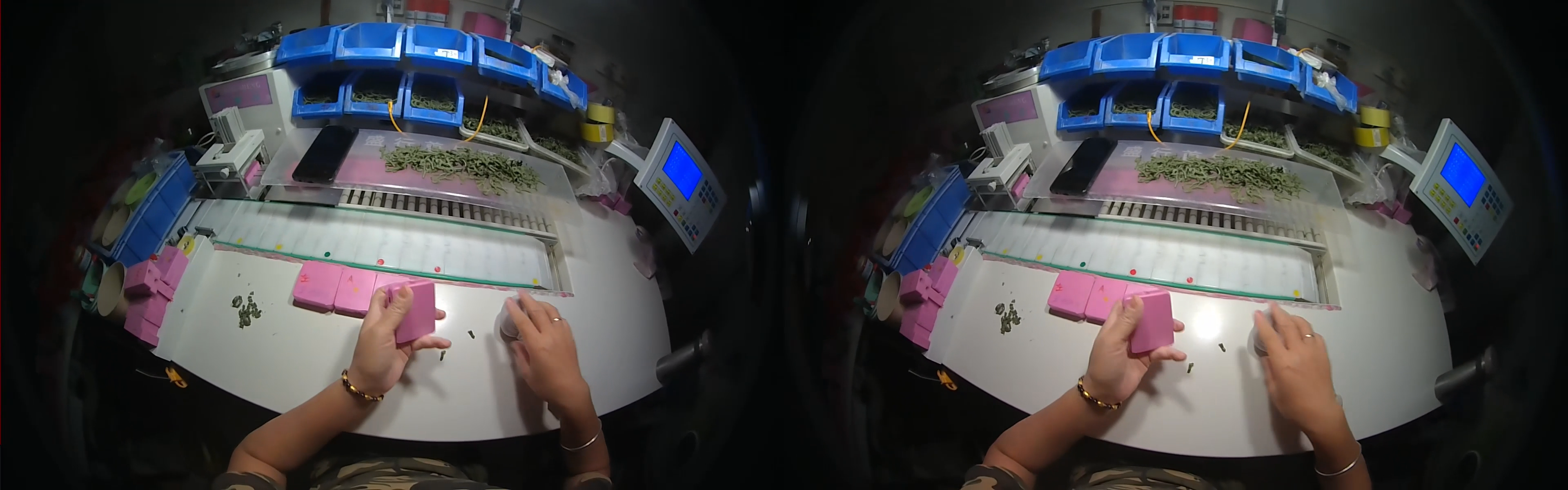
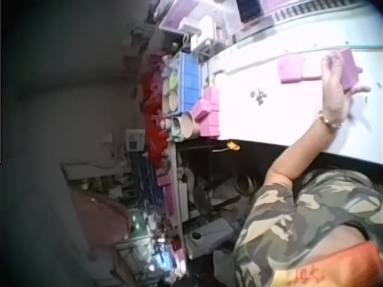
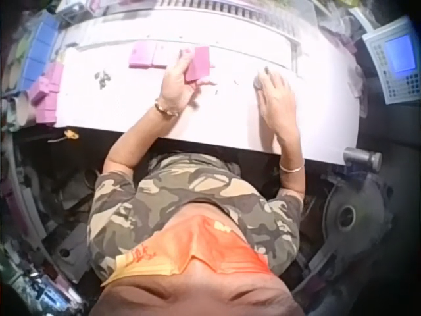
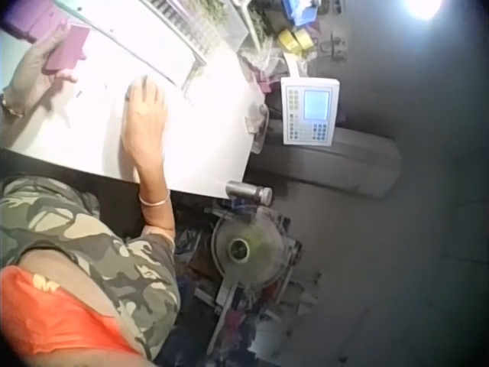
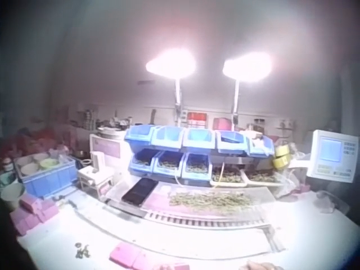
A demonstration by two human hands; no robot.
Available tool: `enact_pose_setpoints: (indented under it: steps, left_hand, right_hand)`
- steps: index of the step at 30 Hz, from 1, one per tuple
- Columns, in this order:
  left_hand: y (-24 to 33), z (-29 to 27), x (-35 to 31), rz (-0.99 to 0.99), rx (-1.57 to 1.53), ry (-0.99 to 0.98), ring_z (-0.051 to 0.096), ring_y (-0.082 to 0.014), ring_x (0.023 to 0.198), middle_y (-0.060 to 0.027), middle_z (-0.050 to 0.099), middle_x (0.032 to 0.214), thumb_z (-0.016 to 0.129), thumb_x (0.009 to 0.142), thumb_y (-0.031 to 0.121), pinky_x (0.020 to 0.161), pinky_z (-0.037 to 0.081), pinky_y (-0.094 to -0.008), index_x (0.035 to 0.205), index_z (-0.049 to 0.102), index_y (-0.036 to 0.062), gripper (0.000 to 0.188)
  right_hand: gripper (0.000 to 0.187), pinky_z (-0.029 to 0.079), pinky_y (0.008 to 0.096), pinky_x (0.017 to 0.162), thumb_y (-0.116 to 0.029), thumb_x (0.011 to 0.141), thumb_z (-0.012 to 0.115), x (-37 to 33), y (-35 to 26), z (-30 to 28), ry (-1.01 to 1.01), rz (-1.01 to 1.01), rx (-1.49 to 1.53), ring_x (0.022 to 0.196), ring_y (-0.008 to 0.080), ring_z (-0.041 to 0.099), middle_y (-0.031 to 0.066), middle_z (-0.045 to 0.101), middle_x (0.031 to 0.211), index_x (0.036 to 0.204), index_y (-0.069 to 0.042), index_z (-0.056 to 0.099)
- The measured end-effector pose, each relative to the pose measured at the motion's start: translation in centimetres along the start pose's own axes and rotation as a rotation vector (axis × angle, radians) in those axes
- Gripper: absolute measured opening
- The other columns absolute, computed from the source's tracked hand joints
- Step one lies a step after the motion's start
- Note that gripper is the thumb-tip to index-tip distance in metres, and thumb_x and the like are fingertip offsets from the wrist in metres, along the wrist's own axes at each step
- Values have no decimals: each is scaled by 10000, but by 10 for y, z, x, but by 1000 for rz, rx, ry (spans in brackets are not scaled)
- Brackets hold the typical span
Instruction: The person assembles small craft items by placing a circular metal piece and a dark stem into a pink mold, then using a white cloth to press down on the assembly before removing the finished item from the mold.
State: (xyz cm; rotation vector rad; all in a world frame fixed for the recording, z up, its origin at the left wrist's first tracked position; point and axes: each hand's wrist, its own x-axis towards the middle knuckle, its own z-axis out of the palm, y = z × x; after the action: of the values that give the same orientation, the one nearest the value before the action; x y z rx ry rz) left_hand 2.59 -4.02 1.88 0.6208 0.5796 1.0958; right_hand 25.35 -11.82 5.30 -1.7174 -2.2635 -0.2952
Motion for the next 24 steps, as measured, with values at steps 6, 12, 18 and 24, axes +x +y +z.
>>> enact_pose_setpoints:
  steps: [6,12,18,24]
  left_hand:
    - [-19,-7,-9,197,353,-74,595,-115,971,-66,618,1026,514,1021,327,828,521,-279,1180,527,14,351]
    - [-20,-23,-12,546,690,-183,579,-151,950,-60,612,1068,610,977,246,869,467,-296,1172,579,8,309]
    - [19,-31,-15,-103,433,-394,546,-156,1139,-63,589,1166,761,823,42,939,499,-327,1144,587,39,366]
    - [50,-38,-4,-234,272,-703,554,-168,1119,-74,573,1203,797,763,0,937,494,-322,1260,521,40,570]
  right_hand:
    - [623,496,312,798,-119,816,752,30,-28,17,-85,71,986,1082,239,601,152,581,1286,1373,-22,491]
    - [273,465,246,666,-97,814,750,39,-50,28,48,214,1180,857,128,622,44,670,957,1053,-39,633]
    - [215,415,235,656,-70,788,747,38,-31,23,-59,-59,1272,800,111,592,34,653,896,980,-36,658]
    - [294,485,245,757,14,852,692,50,-39,27,-168,167,1828,872,123,606,62,632,1013,1134,23,610]
